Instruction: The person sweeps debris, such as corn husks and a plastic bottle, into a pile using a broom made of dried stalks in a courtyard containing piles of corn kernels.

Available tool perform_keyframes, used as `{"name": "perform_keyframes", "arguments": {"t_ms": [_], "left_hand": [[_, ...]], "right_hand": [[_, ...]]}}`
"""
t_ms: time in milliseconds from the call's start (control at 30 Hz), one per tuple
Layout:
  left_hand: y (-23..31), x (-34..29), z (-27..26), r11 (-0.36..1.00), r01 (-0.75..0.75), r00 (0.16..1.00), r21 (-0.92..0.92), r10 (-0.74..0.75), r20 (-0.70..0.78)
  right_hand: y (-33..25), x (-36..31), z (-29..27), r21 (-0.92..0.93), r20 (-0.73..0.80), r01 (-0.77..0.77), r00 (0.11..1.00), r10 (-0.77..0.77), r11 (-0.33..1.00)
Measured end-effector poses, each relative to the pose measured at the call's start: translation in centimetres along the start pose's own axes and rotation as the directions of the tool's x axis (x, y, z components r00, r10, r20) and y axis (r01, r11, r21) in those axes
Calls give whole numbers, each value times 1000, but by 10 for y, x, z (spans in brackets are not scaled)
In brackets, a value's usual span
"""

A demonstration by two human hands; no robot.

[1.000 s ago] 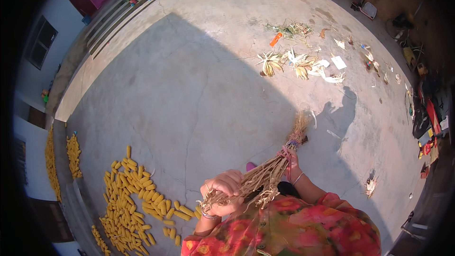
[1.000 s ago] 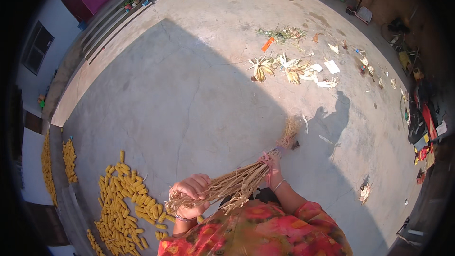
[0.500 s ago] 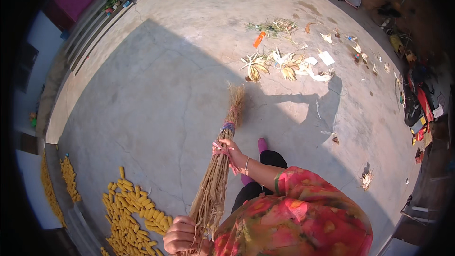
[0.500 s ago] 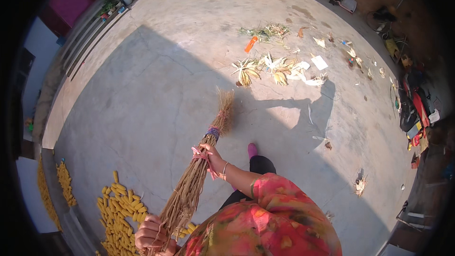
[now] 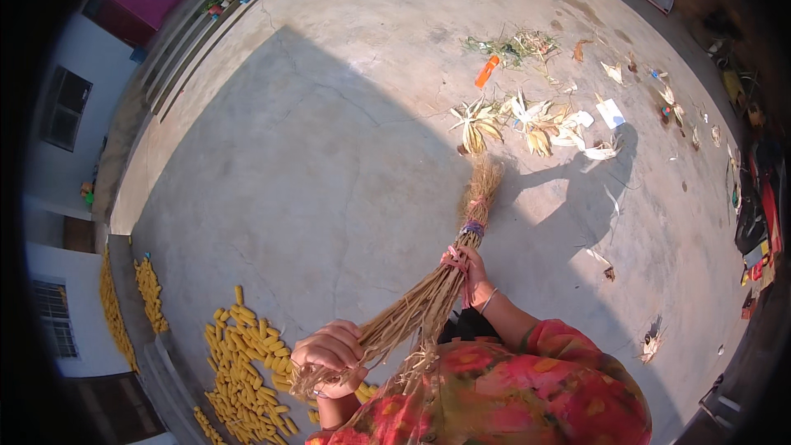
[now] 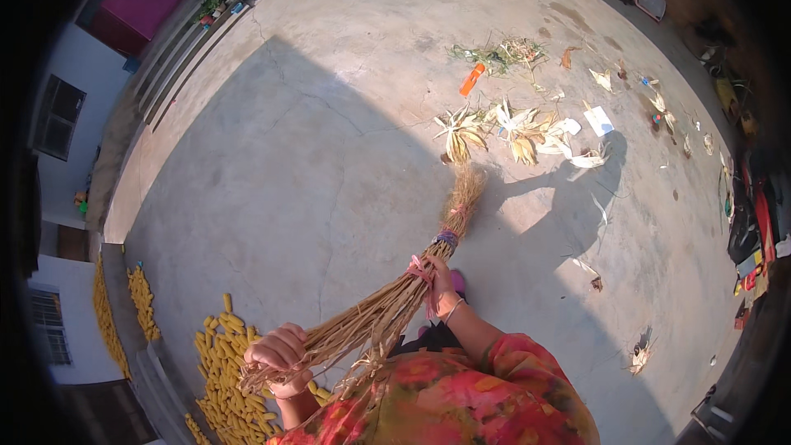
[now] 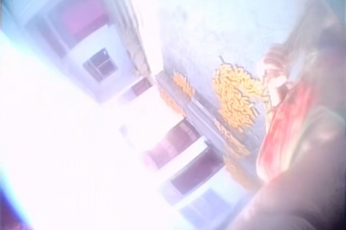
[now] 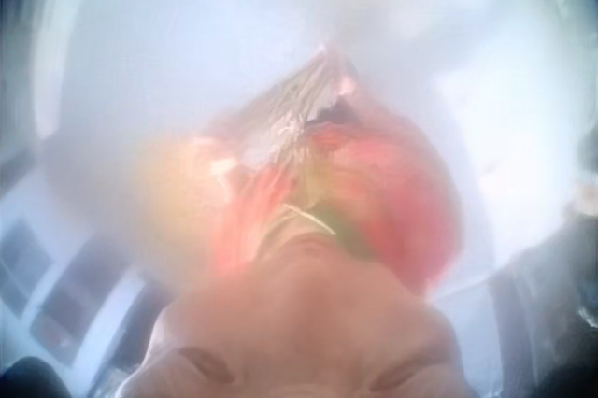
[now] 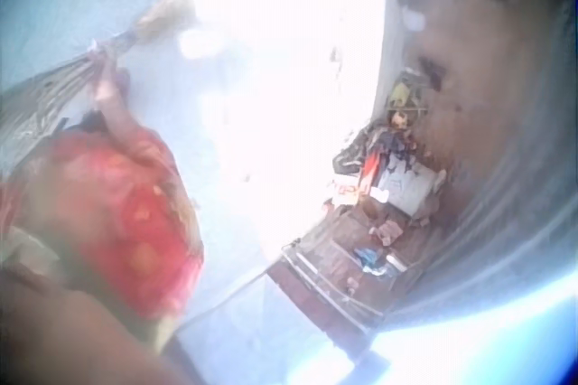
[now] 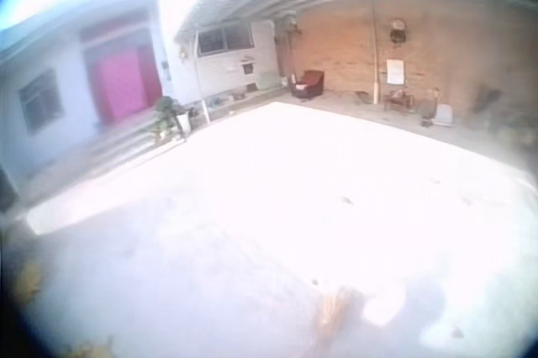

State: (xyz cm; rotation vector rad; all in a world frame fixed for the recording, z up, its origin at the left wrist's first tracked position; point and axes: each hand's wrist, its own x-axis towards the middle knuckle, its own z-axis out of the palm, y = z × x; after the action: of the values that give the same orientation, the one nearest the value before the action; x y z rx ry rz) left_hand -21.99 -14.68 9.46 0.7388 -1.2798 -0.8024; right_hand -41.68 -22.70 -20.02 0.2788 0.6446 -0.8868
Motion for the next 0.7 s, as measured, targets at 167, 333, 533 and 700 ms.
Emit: {"name": "perform_keyframes", "arguments": {"t_ms": [167, 333, 533, 700], "left_hand": [[-79, 45, 44, 947, 188, 966, -259, -130, 225], [-98, 72, 40, 915, 151, 989, -375, -139, 59], [-27, 113, -10, 991, -127, 989, -52, 123, -81], [-10, 147, -35, 942, -199, 977, 271, 171, 123]], "right_hand": [[-101, -46, -10, -44, -147, 387, 909, -390, 921], [-136, -21, 12, -3, -240, 382, 897, -372, 924], [-88, 38, 151, -39, 162, 58, 985, -51, 998], [-7, 146, 233, -198, 284, -182, 930, 234, 963]]}}
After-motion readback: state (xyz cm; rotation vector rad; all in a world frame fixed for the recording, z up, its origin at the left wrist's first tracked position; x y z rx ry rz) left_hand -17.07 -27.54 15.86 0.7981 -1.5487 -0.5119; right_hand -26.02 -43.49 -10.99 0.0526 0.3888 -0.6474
